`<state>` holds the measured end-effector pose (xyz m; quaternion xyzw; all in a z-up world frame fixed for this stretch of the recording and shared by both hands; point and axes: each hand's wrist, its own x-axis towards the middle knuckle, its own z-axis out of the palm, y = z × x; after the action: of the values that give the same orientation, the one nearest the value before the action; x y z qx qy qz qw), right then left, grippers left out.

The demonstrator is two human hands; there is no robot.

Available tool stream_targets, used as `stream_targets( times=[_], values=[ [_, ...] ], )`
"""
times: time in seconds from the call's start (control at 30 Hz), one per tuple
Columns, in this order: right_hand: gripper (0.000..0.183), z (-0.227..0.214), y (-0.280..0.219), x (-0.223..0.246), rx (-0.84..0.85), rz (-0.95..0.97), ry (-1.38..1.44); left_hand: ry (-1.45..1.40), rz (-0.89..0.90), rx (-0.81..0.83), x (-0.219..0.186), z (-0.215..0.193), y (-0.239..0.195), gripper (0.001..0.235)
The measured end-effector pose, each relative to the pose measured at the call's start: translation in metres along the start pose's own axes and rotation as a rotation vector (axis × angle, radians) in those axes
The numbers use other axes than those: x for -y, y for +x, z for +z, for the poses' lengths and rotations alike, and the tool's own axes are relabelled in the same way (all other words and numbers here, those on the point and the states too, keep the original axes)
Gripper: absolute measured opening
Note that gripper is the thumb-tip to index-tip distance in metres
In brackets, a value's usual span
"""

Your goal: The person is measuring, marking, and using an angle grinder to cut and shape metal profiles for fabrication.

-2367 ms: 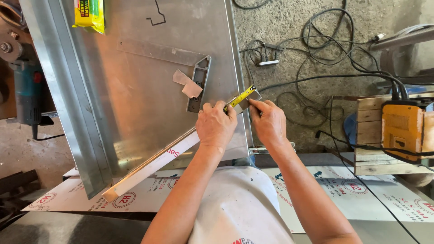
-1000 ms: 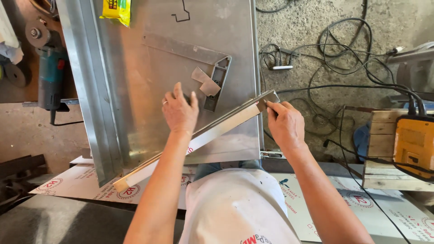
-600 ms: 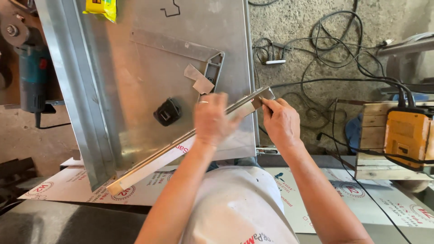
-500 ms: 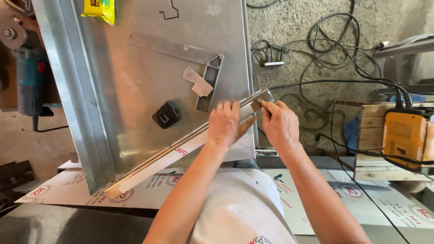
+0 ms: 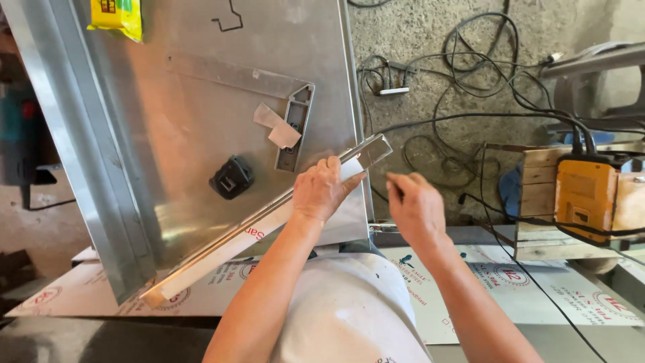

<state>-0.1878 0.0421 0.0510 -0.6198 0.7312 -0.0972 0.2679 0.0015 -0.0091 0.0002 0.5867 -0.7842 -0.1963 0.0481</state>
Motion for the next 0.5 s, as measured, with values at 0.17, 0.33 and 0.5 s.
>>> stream_targets(
  times=[0.17,0.33,0.5],
  values=[
    [0.017,-0.017,0.018,0.016,-0.244,-0.118,0.124,-0.020,0.054,-0.073,-0.002,-0.008,-0.001,0.059],
    [0.016,-0.003,0.024,0.010,-0.223,-0.222,0.147,0.020,0.018,-0.049,-0.003,-0.006,-0.004,0.060],
    [0.015,0.002,0.027,0.006,-0.229,-0.223,0.140,0.015,0.020,-0.058,-0.002,-0.003,-0.002,0.061]
  ],
)
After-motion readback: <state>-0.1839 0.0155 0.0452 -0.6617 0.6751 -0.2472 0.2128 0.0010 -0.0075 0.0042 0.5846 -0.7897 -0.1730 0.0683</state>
